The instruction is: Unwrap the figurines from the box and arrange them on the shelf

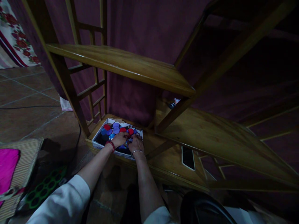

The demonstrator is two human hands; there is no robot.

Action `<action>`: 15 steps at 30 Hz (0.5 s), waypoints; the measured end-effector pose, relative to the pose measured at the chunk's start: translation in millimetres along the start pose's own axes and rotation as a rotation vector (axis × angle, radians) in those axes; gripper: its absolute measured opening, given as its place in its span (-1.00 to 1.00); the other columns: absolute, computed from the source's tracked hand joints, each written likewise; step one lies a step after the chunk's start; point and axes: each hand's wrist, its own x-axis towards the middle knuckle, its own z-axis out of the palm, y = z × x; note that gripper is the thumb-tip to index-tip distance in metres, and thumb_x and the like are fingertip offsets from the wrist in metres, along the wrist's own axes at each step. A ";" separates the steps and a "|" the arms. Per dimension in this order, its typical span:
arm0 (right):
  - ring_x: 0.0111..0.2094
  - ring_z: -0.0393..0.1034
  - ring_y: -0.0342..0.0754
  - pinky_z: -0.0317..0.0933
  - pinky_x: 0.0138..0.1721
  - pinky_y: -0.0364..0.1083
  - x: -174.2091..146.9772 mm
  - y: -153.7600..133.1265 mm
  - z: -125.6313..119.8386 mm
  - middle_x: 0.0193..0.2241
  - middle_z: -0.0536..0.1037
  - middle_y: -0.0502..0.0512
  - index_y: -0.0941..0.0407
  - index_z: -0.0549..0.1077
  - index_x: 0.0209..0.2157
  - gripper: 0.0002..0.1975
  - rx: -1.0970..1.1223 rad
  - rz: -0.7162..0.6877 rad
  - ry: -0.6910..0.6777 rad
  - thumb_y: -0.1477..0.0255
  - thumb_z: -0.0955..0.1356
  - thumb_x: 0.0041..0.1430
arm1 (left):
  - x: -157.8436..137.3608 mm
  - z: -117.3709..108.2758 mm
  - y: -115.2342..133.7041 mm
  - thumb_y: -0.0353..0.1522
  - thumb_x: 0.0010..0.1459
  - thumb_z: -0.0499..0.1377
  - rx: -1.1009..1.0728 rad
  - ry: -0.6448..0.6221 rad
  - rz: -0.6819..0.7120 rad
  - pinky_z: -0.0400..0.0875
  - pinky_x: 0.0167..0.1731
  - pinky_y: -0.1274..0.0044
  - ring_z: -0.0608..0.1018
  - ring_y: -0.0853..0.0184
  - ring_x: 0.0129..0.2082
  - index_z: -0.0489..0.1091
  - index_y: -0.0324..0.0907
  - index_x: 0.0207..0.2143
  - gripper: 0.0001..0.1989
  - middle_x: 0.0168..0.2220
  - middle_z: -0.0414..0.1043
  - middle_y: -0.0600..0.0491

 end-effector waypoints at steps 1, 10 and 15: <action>-0.02 0.26 0.02 0.16 -0.05 -0.07 0.6 0.4 -0.1 -0.09 0.39 0.20 0.12 0.36 -0.18 -0.71 0.014 -0.004 0.007 0.38 0.30 0.00 | 0.6 -2.5 0.5 -0.46 0.09 -0.06 0.022 0.022 0.003 0.33 -0.13 0.52 0.48 0.32 -0.19 0.38 -0.20 -0.07 -0.62 -0.17 0.47 0.00; -0.03 0.25 -0.02 0.13 -0.03 -0.10 -1.5 0.9 -3.6 -0.14 0.40 0.15 0.10 0.36 -0.23 -0.76 0.129 -0.006 0.047 0.35 0.29 0.00 | 14.2 -21.8 -23.2 -0.27 0.07 -0.01 0.415 0.216 -0.150 0.10 0.04 0.22 0.10 0.00 0.17 0.17 -0.19 0.10 -0.48 0.20 0.02 -0.15; -0.05 0.26 -0.04 0.13 -0.03 -0.11 0.3 2.0 -4.0 -0.16 0.39 0.11 0.08 0.36 -0.24 -0.77 0.156 0.014 0.061 0.40 0.27 -0.01 | 16.7 -14.5 -25.5 -0.23 0.07 -0.01 0.402 0.053 -0.121 0.08 0.04 0.21 0.11 0.01 0.17 0.13 -0.12 0.09 -0.49 0.21 0.01 -0.07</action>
